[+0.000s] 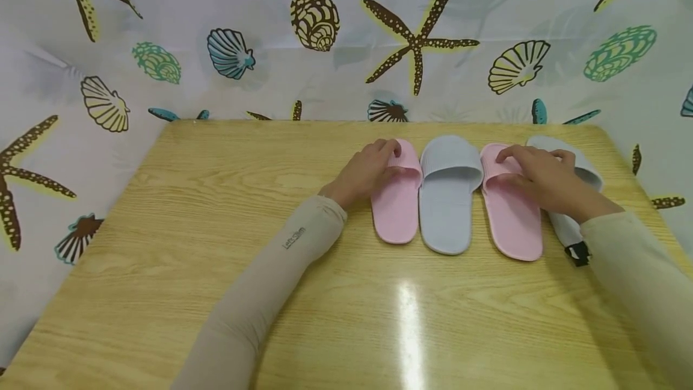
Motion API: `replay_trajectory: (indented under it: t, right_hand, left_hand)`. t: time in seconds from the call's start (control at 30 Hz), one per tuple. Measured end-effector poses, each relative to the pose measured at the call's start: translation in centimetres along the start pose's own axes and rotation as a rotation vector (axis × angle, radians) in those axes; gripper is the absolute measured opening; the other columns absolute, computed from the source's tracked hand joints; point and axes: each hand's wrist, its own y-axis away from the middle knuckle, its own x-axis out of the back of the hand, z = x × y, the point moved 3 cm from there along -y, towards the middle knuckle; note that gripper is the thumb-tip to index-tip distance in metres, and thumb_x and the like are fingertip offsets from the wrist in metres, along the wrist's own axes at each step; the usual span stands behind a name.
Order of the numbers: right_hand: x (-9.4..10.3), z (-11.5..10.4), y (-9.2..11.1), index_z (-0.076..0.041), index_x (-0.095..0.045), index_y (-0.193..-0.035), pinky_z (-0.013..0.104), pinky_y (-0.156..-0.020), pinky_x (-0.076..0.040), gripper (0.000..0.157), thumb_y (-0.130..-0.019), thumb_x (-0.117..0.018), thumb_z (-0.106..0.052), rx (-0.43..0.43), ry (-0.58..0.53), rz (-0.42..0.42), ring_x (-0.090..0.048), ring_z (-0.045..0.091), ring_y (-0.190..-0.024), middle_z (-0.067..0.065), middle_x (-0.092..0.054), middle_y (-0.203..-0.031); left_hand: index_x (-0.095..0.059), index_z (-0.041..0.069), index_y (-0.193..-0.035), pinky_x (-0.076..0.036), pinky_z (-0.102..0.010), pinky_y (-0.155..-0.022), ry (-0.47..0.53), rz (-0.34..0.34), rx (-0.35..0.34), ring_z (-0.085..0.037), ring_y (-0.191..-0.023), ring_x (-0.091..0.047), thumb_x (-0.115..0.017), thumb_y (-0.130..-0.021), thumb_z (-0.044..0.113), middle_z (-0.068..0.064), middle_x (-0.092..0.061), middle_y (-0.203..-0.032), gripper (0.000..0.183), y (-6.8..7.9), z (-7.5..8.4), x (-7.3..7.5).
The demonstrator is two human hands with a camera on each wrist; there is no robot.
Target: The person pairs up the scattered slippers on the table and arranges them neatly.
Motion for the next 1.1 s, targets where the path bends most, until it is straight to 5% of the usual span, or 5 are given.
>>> replay_trajectory:
  t: [0.67,0.9,1.1]
  right_hand:
    - [-0.8,-0.6,3.7,-0.013,-0.052,-0.133,0.07,-0.096,-0.015,0.041,-0.1,-0.059,-0.038,0.057,-0.074,0.174,-0.039,0.048,-0.131,0.022,-0.052,-0.14]
    - [-0.9,-0.9,4.5,-0.01,-0.052,-0.13,0.073,-0.103,-0.018,0.039,-0.099,-0.062,-0.03,0.074,-0.103,0.207,-0.036,0.053,-0.131,0.026,-0.048,-0.141]
    - [-1.0,-1.3,4.8,-0.01,-0.054,-0.128,0.068,-0.11,-0.023,0.037,-0.096,-0.066,-0.024,0.114,-0.119,0.281,-0.037,0.053,-0.13,0.026,-0.049,-0.14]
  left_hand:
    - [-0.051,0.011,-0.131,-0.047,-0.035,-0.106,-0.115,0.085,-0.158,-0.023,-0.124,-0.056,-0.055,-0.103,0.027,-0.009,-0.055,-0.136,0.032,4.6,1.0,0.4]
    - [-0.05,0.012,-0.131,-0.048,-0.036,-0.105,-0.101,0.098,-0.151,-0.022,-0.127,-0.054,-0.055,-0.103,0.032,-0.008,-0.054,-0.136,0.035,5.5,1.0,0.5]
    - [-0.051,0.011,-0.132,-0.051,-0.035,-0.101,-0.184,0.113,-0.16,-0.022,-0.126,-0.054,-0.053,-0.104,0.032,-0.008,-0.053,-0.136,0.035,6.1,0.7,0.7]
